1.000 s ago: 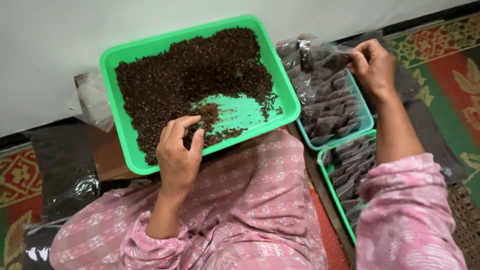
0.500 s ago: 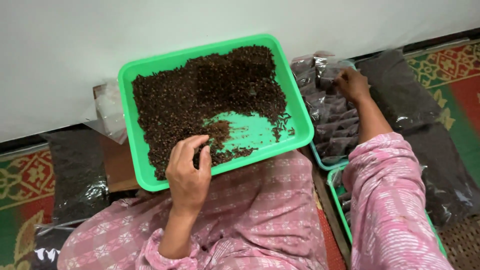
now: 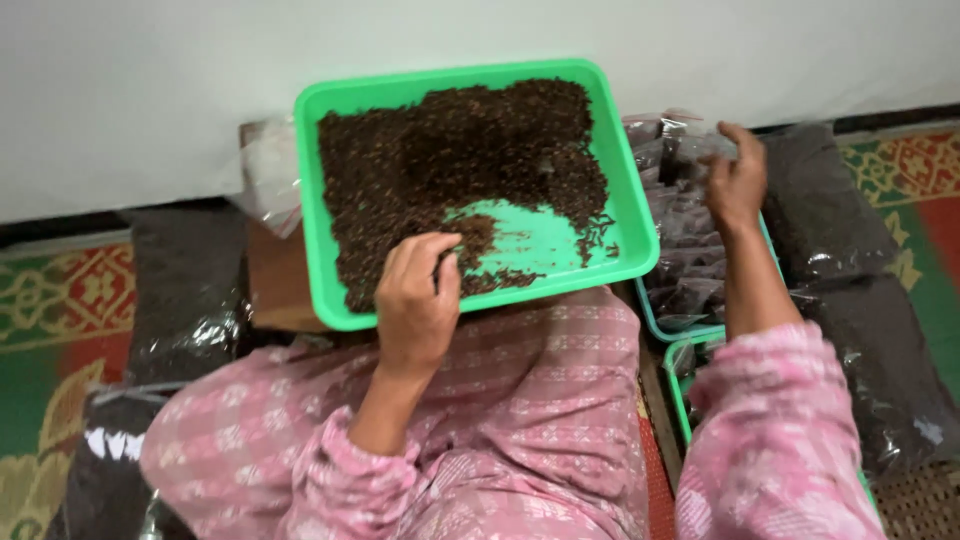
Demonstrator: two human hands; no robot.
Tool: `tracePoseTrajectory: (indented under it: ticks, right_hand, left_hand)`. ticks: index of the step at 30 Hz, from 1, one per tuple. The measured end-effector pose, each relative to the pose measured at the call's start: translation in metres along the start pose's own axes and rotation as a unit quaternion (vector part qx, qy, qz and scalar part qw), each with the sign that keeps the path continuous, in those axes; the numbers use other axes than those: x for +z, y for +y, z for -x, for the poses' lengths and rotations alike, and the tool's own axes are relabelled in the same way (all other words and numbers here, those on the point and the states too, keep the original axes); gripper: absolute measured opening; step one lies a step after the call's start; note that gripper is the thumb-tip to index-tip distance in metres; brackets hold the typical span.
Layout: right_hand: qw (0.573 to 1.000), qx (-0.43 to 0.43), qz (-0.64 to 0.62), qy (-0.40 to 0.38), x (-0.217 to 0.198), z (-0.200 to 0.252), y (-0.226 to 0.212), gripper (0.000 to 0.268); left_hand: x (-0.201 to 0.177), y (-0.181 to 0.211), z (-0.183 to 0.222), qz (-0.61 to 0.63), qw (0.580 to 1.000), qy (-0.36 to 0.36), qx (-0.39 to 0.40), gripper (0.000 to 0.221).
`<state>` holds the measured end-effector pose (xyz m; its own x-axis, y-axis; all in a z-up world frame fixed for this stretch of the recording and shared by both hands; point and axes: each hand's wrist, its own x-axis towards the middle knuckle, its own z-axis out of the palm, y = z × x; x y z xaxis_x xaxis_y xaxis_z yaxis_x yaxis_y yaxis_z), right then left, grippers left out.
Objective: The person scoops dried cloves from a green tray using a small clear plastic cup and pours them into individual plastic bags, then sets the filled bags aside.
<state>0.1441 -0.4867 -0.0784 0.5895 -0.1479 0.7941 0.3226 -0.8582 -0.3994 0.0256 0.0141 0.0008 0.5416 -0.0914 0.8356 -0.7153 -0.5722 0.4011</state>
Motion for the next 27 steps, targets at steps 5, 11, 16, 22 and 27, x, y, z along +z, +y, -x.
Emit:
tracePoseTrajectory:
  ticks: [5, 11, 16, 22, 27]
  right_hand:
    - [0.983, -0.009, -0.183, 0.036, -0.025, -0.013, -0.195, 0.026]
    - [0.977, -0.11, -0.139, -0.12, 0.005, 0.003, -0.29, 0.02]
    - [0.973, -0.114, -0.083, -0.185, 0.04, -0.004, -0.269, 0.025]
    - [0.965, -0.024, -0.052, -0.257, 0.048, -0.011, -0.26, 0.025]
    - [0.946, 0.023, -0.009, -0.324, 0.05, -0.011, -0.248, 0.024]
  left_hand:
    - [0.001, -0.02, -0.014, 0.01, 0.999, -0.017, -0.039, 0.032]
    - [0.022, -0.063, -0.02, 0.026, 0.996, -0.061, -0.052, 0.043]
    - [0.046, -0.089, -0.026, 0.034, 0.995, -0.067, -0.072, 0.034]
    - [0.07, -0.102, -0.024, 0.031, 0.993, -0.091, -0.066, 0.035]
    - [0.088, -0.106, -0.019, 0.002, 0.989, -0.103, -0.105, 0.041]
